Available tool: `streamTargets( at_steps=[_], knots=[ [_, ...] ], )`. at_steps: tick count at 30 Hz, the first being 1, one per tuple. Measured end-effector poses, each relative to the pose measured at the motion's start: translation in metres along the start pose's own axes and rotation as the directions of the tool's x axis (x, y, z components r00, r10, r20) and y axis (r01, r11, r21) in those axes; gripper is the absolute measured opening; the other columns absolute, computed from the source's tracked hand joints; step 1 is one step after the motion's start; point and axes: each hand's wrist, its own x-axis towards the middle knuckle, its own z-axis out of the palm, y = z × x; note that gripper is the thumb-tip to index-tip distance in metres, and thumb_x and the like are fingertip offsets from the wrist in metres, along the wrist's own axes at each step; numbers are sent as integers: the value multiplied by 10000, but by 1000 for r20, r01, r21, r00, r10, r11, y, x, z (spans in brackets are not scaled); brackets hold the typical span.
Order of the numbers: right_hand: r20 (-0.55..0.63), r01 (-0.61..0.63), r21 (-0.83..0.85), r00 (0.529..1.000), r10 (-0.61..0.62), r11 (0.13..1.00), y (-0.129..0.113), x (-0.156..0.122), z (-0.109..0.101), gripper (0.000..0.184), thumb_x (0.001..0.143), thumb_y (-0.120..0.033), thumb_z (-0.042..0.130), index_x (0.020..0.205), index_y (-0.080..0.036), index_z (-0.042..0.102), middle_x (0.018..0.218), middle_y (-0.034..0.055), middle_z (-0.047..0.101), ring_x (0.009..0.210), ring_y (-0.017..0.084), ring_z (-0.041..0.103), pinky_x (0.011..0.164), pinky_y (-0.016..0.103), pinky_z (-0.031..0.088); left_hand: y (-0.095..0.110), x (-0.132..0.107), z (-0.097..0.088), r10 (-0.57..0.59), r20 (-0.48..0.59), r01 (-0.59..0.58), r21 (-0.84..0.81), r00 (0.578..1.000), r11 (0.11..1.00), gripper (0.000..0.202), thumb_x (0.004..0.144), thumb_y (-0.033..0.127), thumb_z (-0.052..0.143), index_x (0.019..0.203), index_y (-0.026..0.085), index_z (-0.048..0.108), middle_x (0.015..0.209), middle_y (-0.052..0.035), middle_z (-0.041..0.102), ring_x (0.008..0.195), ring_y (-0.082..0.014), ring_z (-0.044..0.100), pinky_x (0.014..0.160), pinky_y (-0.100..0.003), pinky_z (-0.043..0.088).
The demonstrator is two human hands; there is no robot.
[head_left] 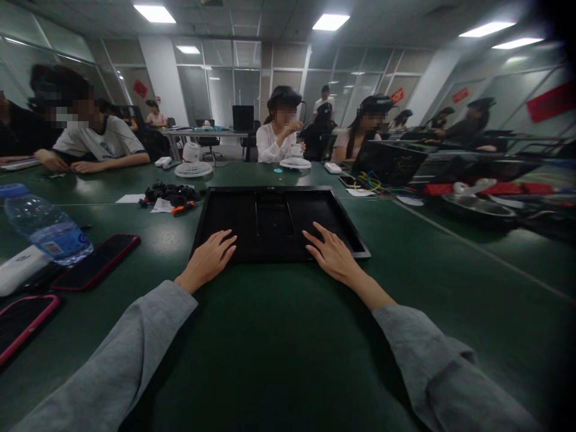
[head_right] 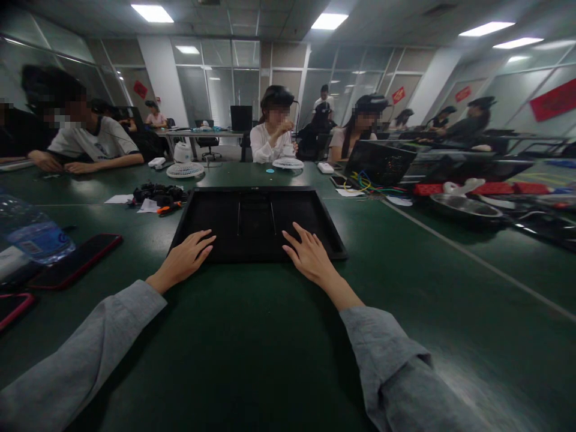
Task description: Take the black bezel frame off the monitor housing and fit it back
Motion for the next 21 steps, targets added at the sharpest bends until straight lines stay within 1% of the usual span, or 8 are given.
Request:
streamTargets(
  at_steps=[8, 13, 17, 21],
  knots=[
    [-34, -4, 21, 999, 4, 1000, 0, -1, 0, 590, 1025, -563, 279, 1433, -259, 576, 1594, 121, 369, 1421, 310, 432, 1175, 563, 349, -1, -1, 1, 7, -9, -7, 8, 1000, 1000, 494, 1058, 434, 329, 1401, 177, 576, 1475, -120, 550, 1400, -265, 472, 1152, -486, 429],
    [-41, 6, 22, 999, -5, 1000, 1, -1, 1, 571, 1026, -552, 293, 1426, -269, 586, 1584, 116, 388, 1410, 310, 443, 1162, 566, 367, 0, 0, 0, 11, 3, -11, 26, 1000, 1000, 509, 1062, 428, 317, 1405, 156, 574, 1471, -126, 554, 1401, -267, 467, 1160, -477, 419],
    [-40, 5, 13, 999, -5, 1000, 1, -1, 1, 558, 1030, -538, 294, 1429, -275, 581, 1575, 111, 405, 1415, 297, 439, 1165, 561, 365, -1, -1, 0, 13, -5, -13, 23, 1000, 1000, 507, 1061, 432, 311, 1402, 166, 575, 1470, -121, 555, 1399, -265, 469, 1158, -485, 421],
    [-49, 9, 17, 999, -8, 1000, 2, 0, 1, 544, 1027, -532, 313, 1419, -278, 591, 1564, 113, 423, 1398, 305, 456, 1151, 568, 381, -2, 0, 1, 14, -7, -14, 9, 1000, 1000, 506, 1059, 434, 318, 1404, 166, 574, 1469, -125, 556, 1403, -269, 464, 1161, -494, 416]
  ],
)
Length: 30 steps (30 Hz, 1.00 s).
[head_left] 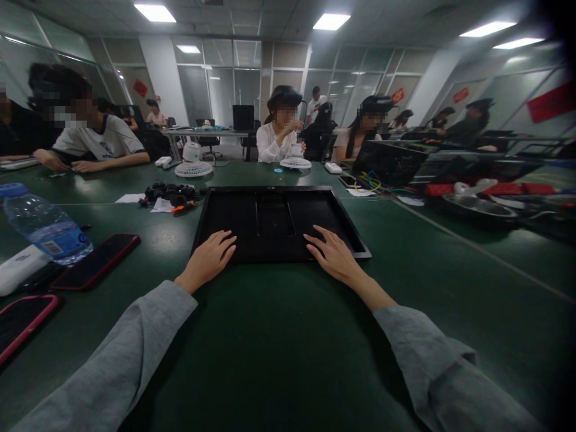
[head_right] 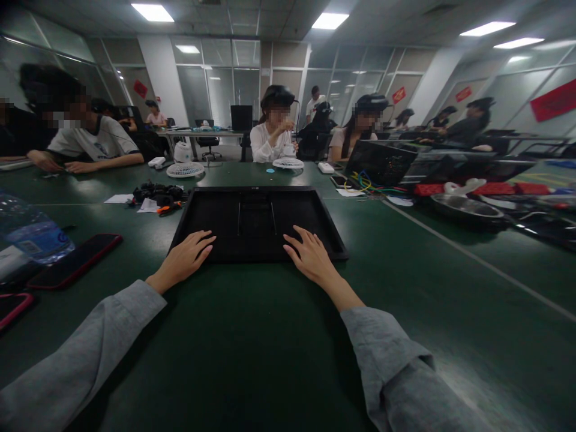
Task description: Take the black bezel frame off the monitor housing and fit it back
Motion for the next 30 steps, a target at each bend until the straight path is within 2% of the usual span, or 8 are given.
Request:
streamTargets(
  at_steps=[16, 25, 30],
  knots=[
    [-8, 8, 6, 1000, -8, 1000, -1, 0, 0, 539, 1028, -531, 307, 1418, -282, 585, 1552, 118, 439, 1407, 301, 445, 1138, 582, 388, -3, 0, 5, 31, -13, -31, 22, 999, 999, 493, 1060, 414, 325, 1393, 155, 579, 1459, -133, 559, 1391, -275, 472, 1148, -496, 428],
    [-15, -3, 26, 1000, 3, 1000, -2, 0, -2, 550, 1024, -553, 293, 1414, -298, 585, 1540, 110, 455, 1399, 308, 451, 1127, 594, 391, 6, 4, -2, 73, 16, -74, 14, 997, 997, 495, 1069, 405, 296, 1394, 156, 574, 1489, -135, 532, 1341, -249, 526, 1134, -466, 438],
    [-9, -8, 33, 1000, 9, 999, -4, 0, -2, 547, 1026, -545, 287, 1413, -300, 587, 1534, 107, 467, 1397, 313, 452, 1128, 609, 383, 23, 9, 2, -20, 8, 20, 22, 1000, 1000, 545, 1050, 503, 299, 1414, 196, 564, 1528, -133, 491, 1362, -294, 495, 1131, -540, 417]
  ],
)
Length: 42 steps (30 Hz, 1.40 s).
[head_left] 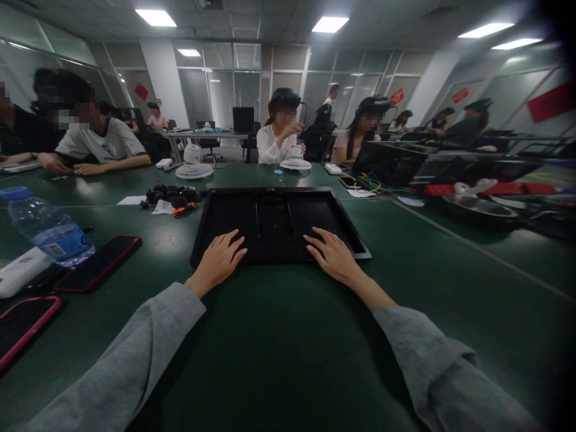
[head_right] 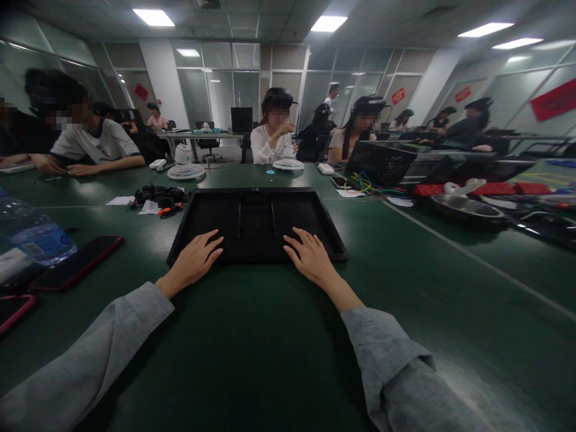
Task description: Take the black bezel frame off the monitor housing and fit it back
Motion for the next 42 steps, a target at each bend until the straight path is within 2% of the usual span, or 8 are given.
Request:
streamTargets(
  at_steps=[6, 15, 27, 42],
  knots=[
    [10, 0, -16, 1000, 0, 1000, 2, 0, 2, 551, 1026, -547, 288, 1424, -298, 576, 1541, 100, 460, 1401, 301, 448, 1134, 596, 380, 15, 3, 2, -64, 53, 62, 51, 997, 997, 597, 1023, 583, 301, 1469, 251, 521, 1594, -108, 412, 1374, -348, 457, 1130, -619, 378],
    [7, 4, -26, 1000, -4, 1000, 4, 1, 3, 548, 1028, -552, 286, 1413, -303, 586, 1532, 96, 475, 1402, 296, 451, 1130, 591, 388, 16, 4, -1, -46, 62, 42, 54, 997, 998, 540, 1033, 541, 321, 1458, 279, 527, 1572, -84, 452, 1368, -349, 462, 1107, -640, 396],
    [-6, 10, -25, 1000, -10, 1000, 2, 1, 1, 532, 1031, -525, 299, 1413, -303, 595, 1536, 87, 478, 1405, 288, 454, 1137, 590, 388, 17, 3, -2, -49, 45, 47, 41, 998, 998, 535, 1031, 537, 330, 1446, 272, 539, 1545, -95, 484, 1361, -352, 465, 1102, -643, 396],
    [-15, 3, -15, 1000, -4, 1000, 3, 0, 4, 547, 1029, -537, 302, 1412, -284, 599, 1553, 100, 457, 1418, 288, 442, 1145, 601, 375, 15, 3, 0, -42, 52, 39, 46, 998, 998, 544, 1032, 536, 322, 1456, 267, 531, 1550, -94, 477, 1365, -355, 451, 1108, -650, 384]
  ],
)
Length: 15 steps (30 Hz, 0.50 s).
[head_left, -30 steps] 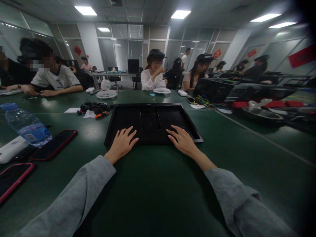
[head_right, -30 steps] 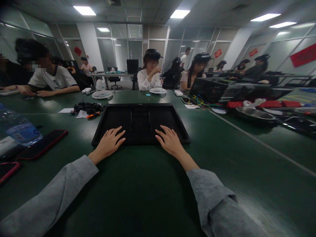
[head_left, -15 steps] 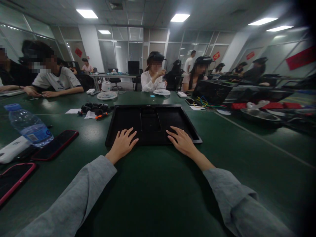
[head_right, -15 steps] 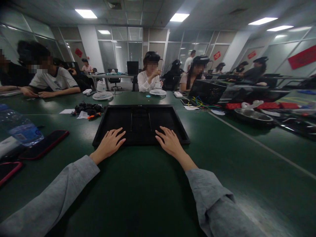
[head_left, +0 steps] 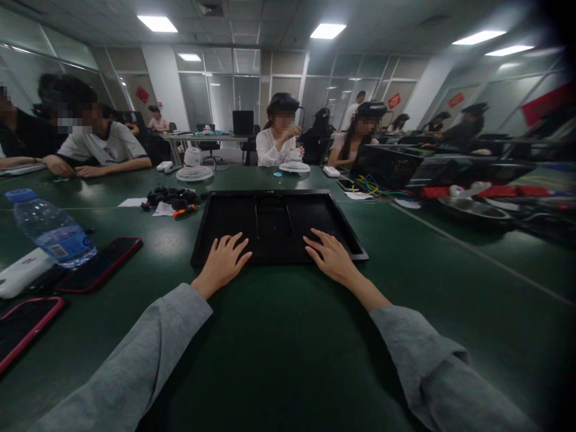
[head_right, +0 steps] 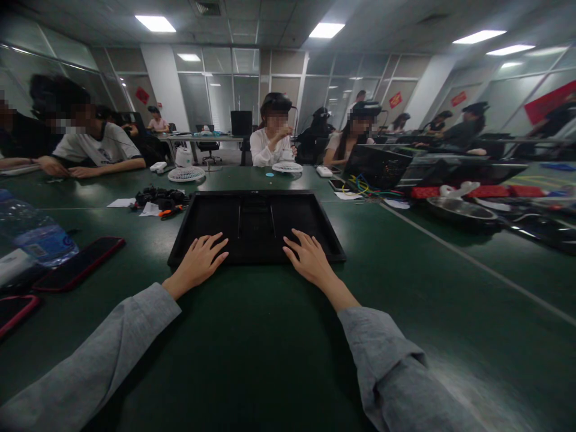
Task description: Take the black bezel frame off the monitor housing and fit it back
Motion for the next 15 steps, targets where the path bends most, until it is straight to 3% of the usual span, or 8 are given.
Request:
streamTargets(
  at_steps=[9, 12, 15],
  knots=[
    [8, 6, 17, 1000, -6, 1000, -2, 0, -2, 549, 1029, -535, 292, 1398, -280, 609, 1569, 92, 439, 1424, 301, 426, 1140, 607, 369, 0, 0, 2, -9, -6, 9, -3, 1000, 1000, 553, 1030, 543, 330, 1444, 246, 544, 1541, -100, 489, 1366, -352, 462, 1108, -637, 390],
    [-44, 9, 53, 999, -7, 999, -4, -1, -7, 524, 1029, -507, 309, 1422, -293, 581, 1571, 86, 432, 1405, 289, 444, 1115, 561, 411, 0, -1, -3, 1, -88, -2, -14, 996, 1000, 475, 1035, 495, 356, 1363, 272, 617, 1471, -81, 564, 1353, -318, 488, 1139, -622, 353],
    [-209, -58, 87, 975, 75, 995, 3, -2, -15, 508, 1035, -436, 300, 1441, -275, 559, 1507, 110, 488, 1352, 282, 487, 1057, 507, 463, -12, -4, -10, -12, -251, 6, -23, 968, 1000, 401, 1039, 396, 375, 1294, 288, 666, 1374, -59, 642, 1366, -292, 483, 1188, -592, 281]
  ],
)
